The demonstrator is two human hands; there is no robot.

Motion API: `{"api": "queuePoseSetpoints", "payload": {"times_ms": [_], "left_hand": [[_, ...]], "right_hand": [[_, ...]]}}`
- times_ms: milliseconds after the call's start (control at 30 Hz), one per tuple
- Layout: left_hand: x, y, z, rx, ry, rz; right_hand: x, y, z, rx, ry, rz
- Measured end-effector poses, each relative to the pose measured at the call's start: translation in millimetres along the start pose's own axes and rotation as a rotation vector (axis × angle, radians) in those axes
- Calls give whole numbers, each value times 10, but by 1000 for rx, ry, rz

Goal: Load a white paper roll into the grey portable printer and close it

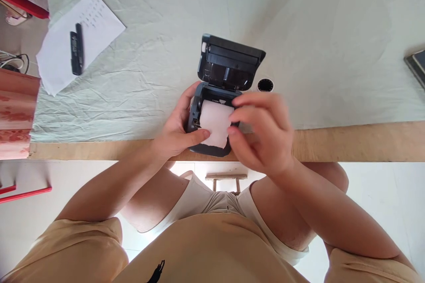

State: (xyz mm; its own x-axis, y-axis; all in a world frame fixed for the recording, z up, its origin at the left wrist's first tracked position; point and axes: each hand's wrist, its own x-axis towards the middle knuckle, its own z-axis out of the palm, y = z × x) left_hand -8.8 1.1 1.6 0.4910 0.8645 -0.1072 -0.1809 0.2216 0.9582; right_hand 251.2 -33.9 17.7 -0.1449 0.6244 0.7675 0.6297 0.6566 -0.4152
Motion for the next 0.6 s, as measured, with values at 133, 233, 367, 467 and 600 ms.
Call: {"api": "queuePoseSetpoints", "payload": {"times_ms": [133,233,367,467,600], "left_hand": [[-21,-3,-23,26,-26,-32],[9,-48,-83,68,-79,-20],[35,-95,-134,107,-89,3],[23,-92,-136,82,-96,-29],[11,-106,-136,29,-125,5]], "right_hand": [[35,9,-5,-78,-5,200],[41,52,-5,6,-70,234],[14,73,-13,164,14,186],[-56,37,17,259,4,187],[-185,34,84,275,-129,269]]}}
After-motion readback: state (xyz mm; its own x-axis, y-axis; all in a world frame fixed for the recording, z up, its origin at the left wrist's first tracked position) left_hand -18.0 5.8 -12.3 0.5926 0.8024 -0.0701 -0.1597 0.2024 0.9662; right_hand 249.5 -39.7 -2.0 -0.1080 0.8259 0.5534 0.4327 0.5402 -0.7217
